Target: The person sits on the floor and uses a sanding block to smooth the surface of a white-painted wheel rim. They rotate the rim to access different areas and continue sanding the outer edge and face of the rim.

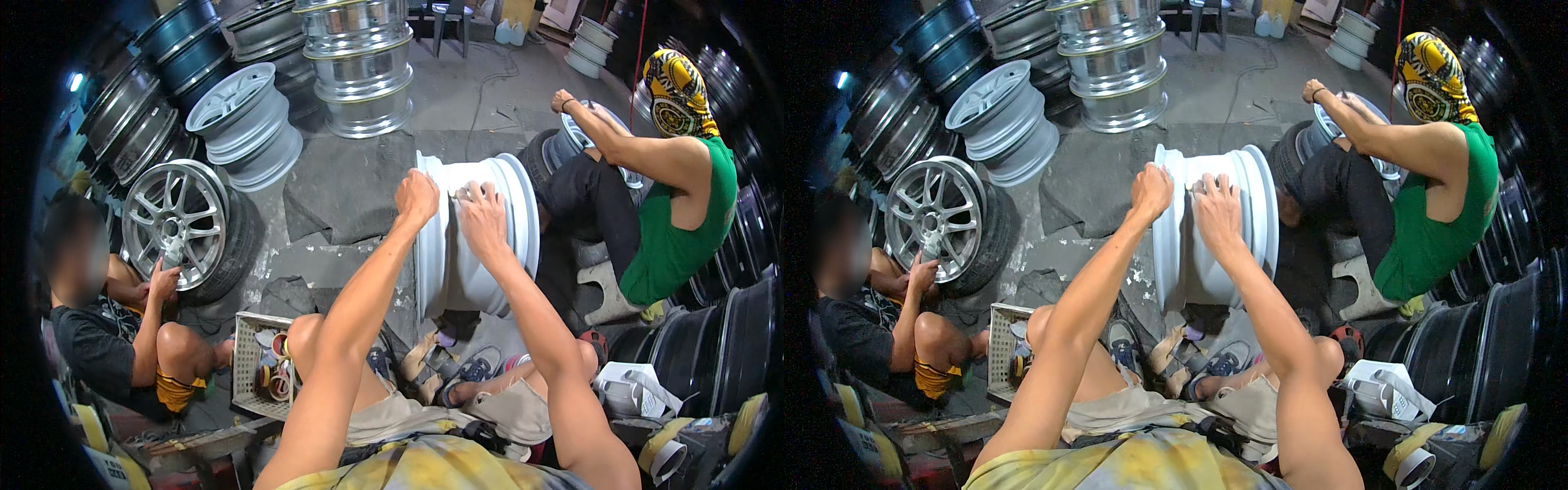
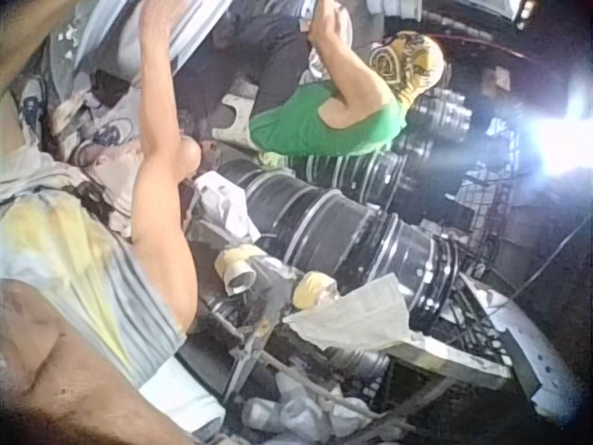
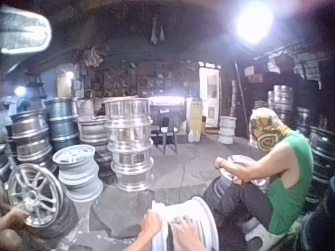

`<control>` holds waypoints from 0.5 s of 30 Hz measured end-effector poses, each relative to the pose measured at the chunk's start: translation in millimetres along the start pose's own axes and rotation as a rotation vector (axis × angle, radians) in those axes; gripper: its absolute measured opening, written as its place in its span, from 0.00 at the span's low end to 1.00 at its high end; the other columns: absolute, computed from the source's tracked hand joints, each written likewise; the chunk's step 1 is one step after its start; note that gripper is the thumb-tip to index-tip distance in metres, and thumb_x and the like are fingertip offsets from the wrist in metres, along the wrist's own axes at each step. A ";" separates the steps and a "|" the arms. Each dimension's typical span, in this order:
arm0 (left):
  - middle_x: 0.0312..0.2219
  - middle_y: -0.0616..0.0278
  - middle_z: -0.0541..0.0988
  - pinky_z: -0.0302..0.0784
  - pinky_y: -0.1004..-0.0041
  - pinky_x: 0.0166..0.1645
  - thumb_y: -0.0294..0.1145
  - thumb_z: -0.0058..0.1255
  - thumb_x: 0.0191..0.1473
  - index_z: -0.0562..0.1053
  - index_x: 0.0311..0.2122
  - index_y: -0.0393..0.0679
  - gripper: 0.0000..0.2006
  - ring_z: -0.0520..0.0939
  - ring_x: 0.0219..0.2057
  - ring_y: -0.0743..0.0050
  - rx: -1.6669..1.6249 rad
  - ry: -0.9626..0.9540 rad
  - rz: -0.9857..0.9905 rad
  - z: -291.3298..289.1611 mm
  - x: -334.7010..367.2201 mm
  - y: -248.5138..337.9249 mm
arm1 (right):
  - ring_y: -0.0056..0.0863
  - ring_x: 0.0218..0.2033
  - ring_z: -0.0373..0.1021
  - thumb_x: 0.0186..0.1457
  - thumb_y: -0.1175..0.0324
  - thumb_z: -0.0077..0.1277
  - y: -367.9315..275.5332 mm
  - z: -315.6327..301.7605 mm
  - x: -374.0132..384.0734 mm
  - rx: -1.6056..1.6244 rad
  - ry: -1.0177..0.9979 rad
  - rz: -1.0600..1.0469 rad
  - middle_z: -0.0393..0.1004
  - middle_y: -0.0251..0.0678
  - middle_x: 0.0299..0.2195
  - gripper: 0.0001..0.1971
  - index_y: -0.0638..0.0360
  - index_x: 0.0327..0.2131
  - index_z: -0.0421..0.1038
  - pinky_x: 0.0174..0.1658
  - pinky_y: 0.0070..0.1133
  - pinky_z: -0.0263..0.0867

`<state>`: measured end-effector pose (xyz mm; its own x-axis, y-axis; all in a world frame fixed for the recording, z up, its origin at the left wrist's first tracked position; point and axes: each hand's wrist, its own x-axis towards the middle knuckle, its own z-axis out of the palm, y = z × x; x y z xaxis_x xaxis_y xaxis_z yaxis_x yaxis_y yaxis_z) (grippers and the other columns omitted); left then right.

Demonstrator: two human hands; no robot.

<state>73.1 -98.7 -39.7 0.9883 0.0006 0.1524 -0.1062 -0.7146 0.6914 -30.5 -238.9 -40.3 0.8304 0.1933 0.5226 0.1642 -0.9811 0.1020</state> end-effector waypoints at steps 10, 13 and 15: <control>0.38 0.33 0.81 0.78 0.47 0.48 0.39 0.42 0.64 0.74 0.41 0.31 0.18 0.83 0.42 0.33 0.001 -0.014 -0.009 3.9 7.2 -4.2 | 0.38 0.52 0.64 0.50 0.67 0.56 -0.5 -8.1 1.2 0.078 -0.023 0.024 0.71 0.35 0.47 0.18 0.55 0.47 0.77 0.49 0.36 0.62; 0.38 0.33 0.81 0.78 0.48 0.48 0.39 0.42 0.64 0.74 0.41 0.31 0.18 0.83 0.42 0.34 0.009 -0.029 -0.005 7.4 7.3 -3.1 | 0.38 0.55 0.63 0.52 0.67 0.55 0.3 -3.2 -8.0 0.020 0.003 -0.002 0.70 0.35 0.51 0.16 0.56 0.46 0.79 0.54 0.36 0.61; 0.38 0.33 0.81 0.78 0.48 0.48 0.39 0.42 0.64 0.74 0.41 0.31 0.18 0.83 0.42 0.34 0.030 -0.002 -0.024 3.3 10.6 -12.5 | 0.40 0.58 0.60 0.53 0.69 0.56 -5.8 -30.0 -34.1 0.196 -0.066 -0.085 0.70 0.37 0.54 0.16 0.58 0.46 0.78 0.57 0.36 0.59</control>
<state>85.2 -92.1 -49.1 0.9908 0.0171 0.1346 -0.0788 -0.7351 0.6734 -75.7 -239.8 -33.3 0.8412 0.2813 0.4618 0.3299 -0.9436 -0.0262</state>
